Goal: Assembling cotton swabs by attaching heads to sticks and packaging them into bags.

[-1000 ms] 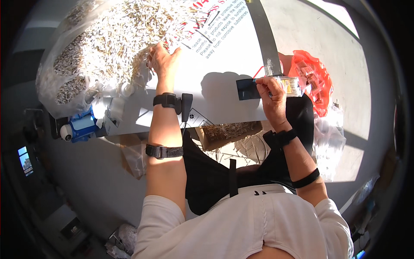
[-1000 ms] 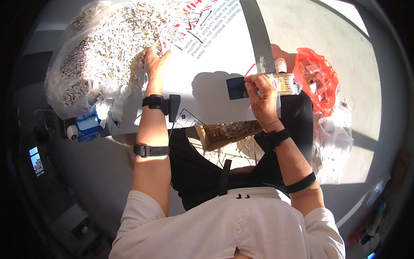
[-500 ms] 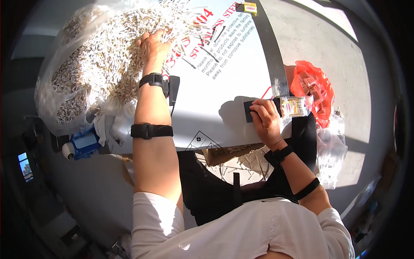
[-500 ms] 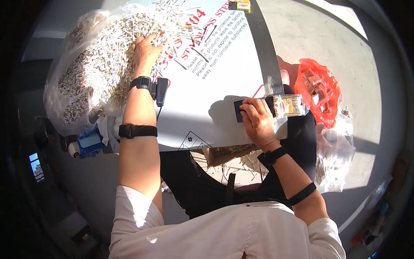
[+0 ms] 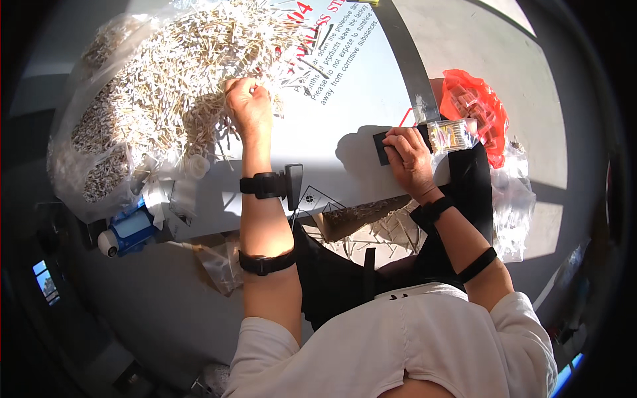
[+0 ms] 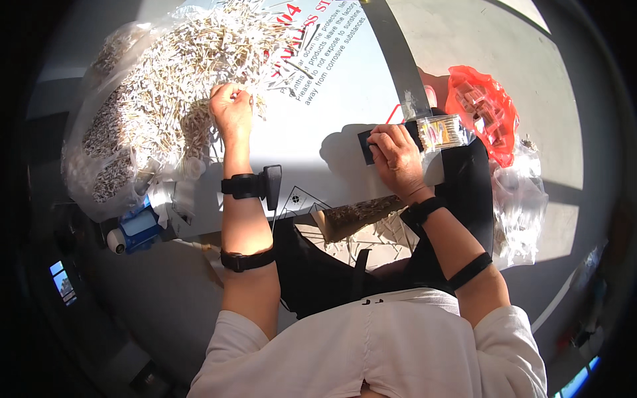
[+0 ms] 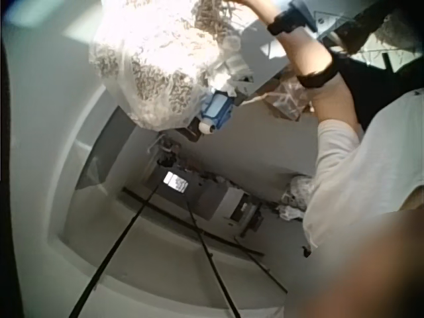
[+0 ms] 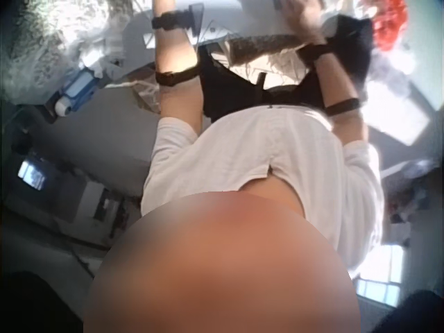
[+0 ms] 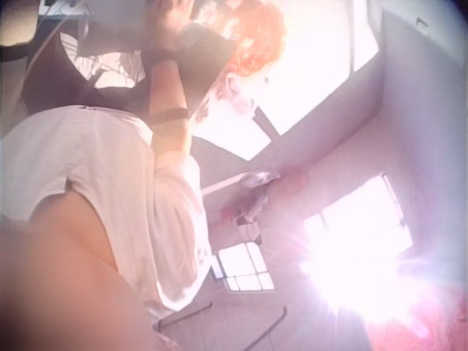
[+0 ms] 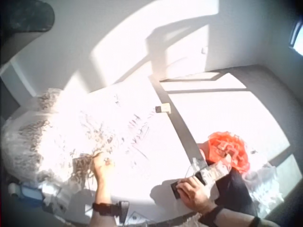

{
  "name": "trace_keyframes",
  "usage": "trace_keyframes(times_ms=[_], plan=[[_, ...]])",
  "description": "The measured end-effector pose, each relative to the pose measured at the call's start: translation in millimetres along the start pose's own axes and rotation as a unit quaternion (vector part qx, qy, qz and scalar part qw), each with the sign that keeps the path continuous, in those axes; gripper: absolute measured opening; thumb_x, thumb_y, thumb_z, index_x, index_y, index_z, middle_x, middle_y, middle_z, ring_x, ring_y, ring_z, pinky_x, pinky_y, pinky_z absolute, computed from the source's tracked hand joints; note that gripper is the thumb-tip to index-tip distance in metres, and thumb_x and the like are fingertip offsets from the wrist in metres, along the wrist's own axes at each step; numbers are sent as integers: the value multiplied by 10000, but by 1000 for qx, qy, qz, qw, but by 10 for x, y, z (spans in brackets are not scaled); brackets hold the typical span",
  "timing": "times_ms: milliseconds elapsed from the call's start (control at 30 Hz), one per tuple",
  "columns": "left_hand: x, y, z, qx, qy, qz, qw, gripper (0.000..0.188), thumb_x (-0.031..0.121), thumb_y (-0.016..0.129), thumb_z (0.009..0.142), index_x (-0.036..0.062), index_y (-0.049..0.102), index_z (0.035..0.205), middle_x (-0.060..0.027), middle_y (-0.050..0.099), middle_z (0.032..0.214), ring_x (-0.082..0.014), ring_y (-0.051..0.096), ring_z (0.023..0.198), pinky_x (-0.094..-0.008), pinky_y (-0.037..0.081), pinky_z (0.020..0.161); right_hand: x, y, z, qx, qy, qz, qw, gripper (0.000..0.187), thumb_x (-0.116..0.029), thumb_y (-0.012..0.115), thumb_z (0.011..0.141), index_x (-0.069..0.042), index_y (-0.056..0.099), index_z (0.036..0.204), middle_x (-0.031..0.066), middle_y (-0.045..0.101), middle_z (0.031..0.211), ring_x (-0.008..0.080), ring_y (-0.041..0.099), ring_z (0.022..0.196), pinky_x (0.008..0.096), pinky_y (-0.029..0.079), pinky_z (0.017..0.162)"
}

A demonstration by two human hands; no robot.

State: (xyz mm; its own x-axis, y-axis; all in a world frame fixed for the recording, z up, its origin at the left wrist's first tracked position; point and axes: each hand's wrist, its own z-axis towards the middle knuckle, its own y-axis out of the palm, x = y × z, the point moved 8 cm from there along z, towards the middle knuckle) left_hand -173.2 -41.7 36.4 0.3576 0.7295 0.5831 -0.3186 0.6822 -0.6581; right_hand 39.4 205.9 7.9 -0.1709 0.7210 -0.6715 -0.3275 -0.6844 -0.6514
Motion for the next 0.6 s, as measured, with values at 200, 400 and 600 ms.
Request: trace_keyframes(times_ms=[200,400,600], plan=[[420,89,-783,51,-154,-123,979,115,-31,654,821,-23,676,933,-96,657,980,-146,599,895,-299,483,790,18,3,2,12,4,3,1000,165,17,664,777,-49,595,911,71,605,991,297,593,928,385,511,805],[185,-20,-1105,-13,-131,-246,960,366,-106,566,737,29,648,1067,-126,605,1127,-261,585,1033,-373,476,889,5,26,-16,2,0,17,1000,187,-9,696,760,-48,594,911,77,609,1004,300,591,948,392,507,820],[495,-8,-1129,-133,21,-10,991,556,21,636,700,27,570,1252,-114,636,1155,-316,435,1251,-434,311,1089,25,-9,-38,0,-12,11,1000,289,-98,744,747,-57,592,990,95,611,1024,313,588,974,404,490,868]])
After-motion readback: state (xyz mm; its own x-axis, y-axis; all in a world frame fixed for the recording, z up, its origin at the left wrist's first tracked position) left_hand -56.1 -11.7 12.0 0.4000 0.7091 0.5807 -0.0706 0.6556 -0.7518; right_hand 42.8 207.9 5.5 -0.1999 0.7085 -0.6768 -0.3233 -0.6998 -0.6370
